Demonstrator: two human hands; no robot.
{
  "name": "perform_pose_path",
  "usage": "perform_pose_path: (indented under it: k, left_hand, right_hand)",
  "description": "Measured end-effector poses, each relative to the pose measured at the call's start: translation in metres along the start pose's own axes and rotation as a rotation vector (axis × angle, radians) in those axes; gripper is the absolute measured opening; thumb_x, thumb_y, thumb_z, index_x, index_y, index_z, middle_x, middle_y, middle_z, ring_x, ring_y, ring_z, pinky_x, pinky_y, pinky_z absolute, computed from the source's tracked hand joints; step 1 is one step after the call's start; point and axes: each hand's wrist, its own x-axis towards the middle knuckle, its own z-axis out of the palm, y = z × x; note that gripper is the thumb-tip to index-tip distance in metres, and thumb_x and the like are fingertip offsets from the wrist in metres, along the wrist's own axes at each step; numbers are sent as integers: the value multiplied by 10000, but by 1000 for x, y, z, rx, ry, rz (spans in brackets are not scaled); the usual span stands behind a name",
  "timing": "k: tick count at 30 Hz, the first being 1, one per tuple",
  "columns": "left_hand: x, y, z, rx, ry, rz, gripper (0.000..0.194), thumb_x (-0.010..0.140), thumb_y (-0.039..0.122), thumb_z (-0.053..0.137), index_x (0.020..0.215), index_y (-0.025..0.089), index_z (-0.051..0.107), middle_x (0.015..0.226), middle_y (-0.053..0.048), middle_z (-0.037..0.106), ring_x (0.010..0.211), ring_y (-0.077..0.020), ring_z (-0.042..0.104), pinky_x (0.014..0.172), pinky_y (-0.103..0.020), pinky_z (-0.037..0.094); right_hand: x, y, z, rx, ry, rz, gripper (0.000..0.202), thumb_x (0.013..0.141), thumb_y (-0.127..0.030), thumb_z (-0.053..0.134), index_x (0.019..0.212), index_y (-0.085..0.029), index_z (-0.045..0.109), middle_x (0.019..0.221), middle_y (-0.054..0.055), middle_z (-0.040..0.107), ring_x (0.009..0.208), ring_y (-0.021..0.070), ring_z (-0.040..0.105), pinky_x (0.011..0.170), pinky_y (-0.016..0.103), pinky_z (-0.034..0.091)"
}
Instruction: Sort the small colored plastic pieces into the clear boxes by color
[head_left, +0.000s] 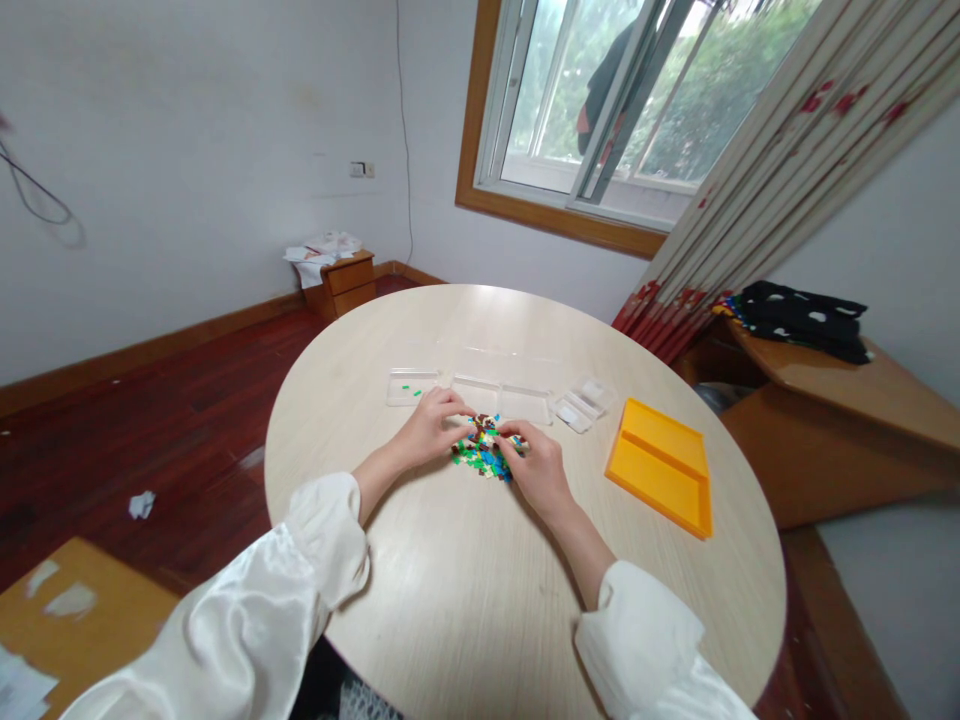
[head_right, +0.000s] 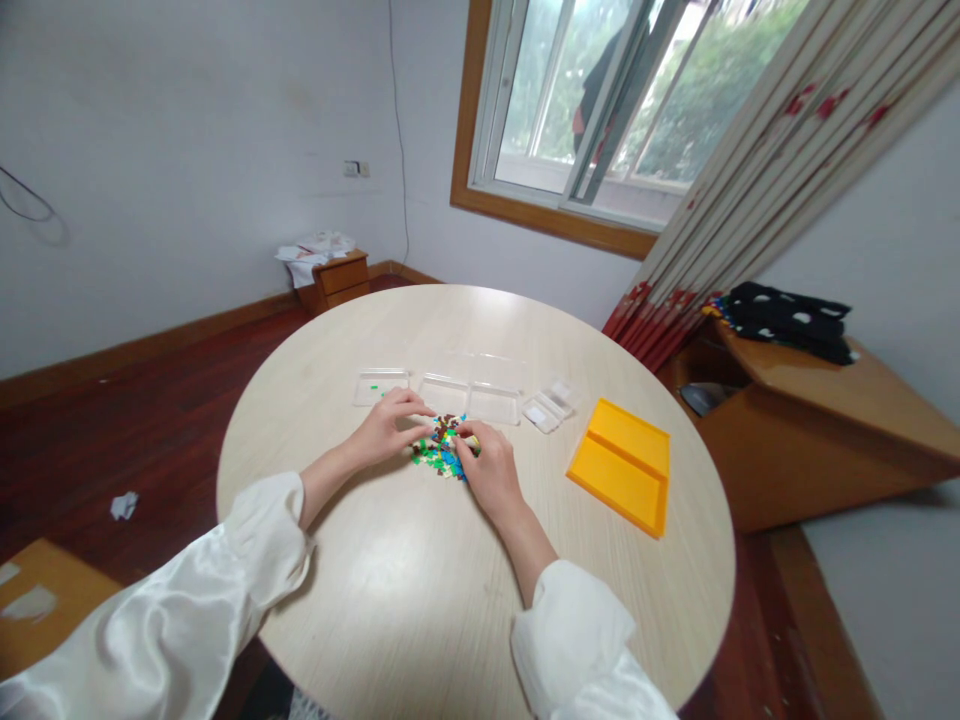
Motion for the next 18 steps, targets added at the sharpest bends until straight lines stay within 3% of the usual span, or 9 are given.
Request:
perform_pose_path:
  k: [6,11,14,18]
  left_hand:
    - [-2,13,8,-28,-115,66,159,789,313,643,873,191,701,859,-59,634,867,-186,550,806,-336,412]
    - [-2,14,7,-33,-123,8,94,809,249,610,823,205,692,854,-49,641,880,-181,554,836,-334,412]
    - [-1,14,4,-1,-91,-52,81,802,216,604,808,206,684,849,-44,642,874,-185,553,837,-339,413]
    - [3,4,-5,86,53,-153,75,788,206,611,731,189,656,794,-39,642,832,-189,551,820,-345,412]
  right_hand:
    - [-2,-4,2,83,-4,-33,101,814,-240,535,848,-208,625,828,29,696,789,175,642,733,294,485]
    - [-3,-5,3,106,-40,-16,118,821,-248,521,864,-208,623,853,32,699,797,170,641,735,287,494]
    - [-2,-4,2,68,-51,-9,126,822,-227,502,860,-203,620,856,42,693,798,174,633,736,296,490]
    - [1,-2,-4,-34,-96,-76,123,807,-177,488,798,-196,609,817,56,669,790,184,600,741,314,467]
